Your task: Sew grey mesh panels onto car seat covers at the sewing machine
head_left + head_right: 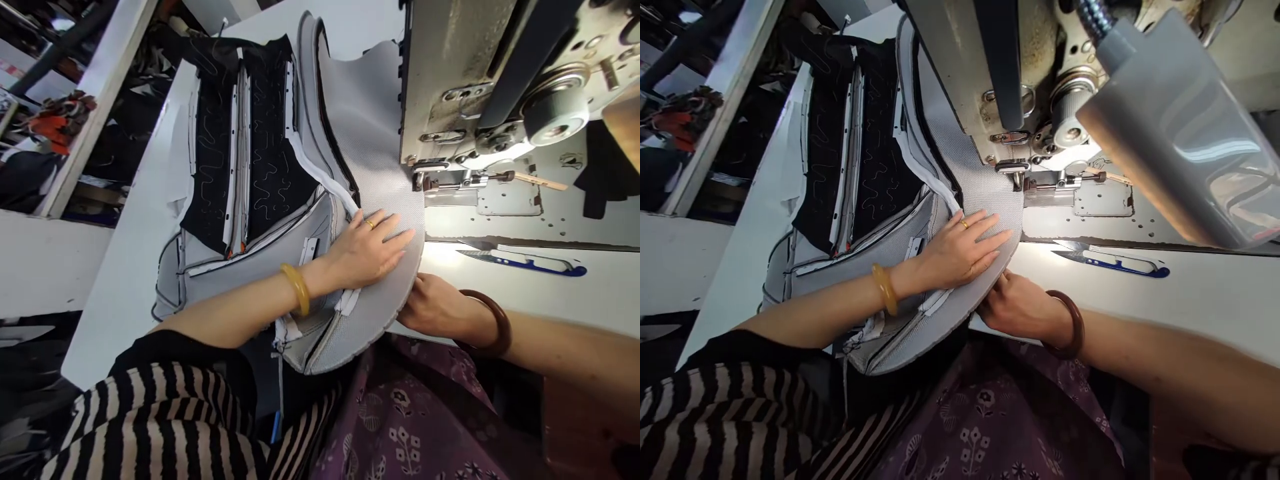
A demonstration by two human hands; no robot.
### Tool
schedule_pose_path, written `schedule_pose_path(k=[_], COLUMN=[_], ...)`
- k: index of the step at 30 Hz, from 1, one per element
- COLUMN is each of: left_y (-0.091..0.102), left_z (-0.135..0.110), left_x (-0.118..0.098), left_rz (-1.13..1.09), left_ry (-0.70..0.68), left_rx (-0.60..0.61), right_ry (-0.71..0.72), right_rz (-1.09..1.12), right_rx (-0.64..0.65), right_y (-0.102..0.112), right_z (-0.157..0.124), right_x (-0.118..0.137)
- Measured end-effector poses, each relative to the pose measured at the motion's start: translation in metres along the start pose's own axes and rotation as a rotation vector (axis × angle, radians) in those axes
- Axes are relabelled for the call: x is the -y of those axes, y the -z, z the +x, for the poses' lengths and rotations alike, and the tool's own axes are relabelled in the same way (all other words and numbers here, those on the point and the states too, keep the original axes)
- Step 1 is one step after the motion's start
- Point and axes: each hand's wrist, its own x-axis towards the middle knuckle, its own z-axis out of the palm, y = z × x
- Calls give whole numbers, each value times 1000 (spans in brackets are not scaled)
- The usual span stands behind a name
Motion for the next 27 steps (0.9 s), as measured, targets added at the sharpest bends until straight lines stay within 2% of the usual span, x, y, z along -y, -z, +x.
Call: schedule_pose_path(k=[3,4,14,20,24,27], left_y=[-6,-8,-19,-21,-5,24], left_z=[5,6,23,48,55,38], left_x=[12,16,50,59,63,45], left_rz=[5,5,-30,-83,-229,-361], left_ry=[-33,-44,-113,-44,-8,-55], left_rx=[-44,-51,-36,-9,44,201], right_ry=[41,39,-7,-33,-29,-39], right_rz=[-128,-147,-183,-195,-198,-118], right_rx=[-152,-165,-99,-66,-44,1], right_y=[1,1,1,-6,-12,-12], right_z=[0,0,5,2,-2,4], right_x=[-8,-11,-29,-46,-46,-27])
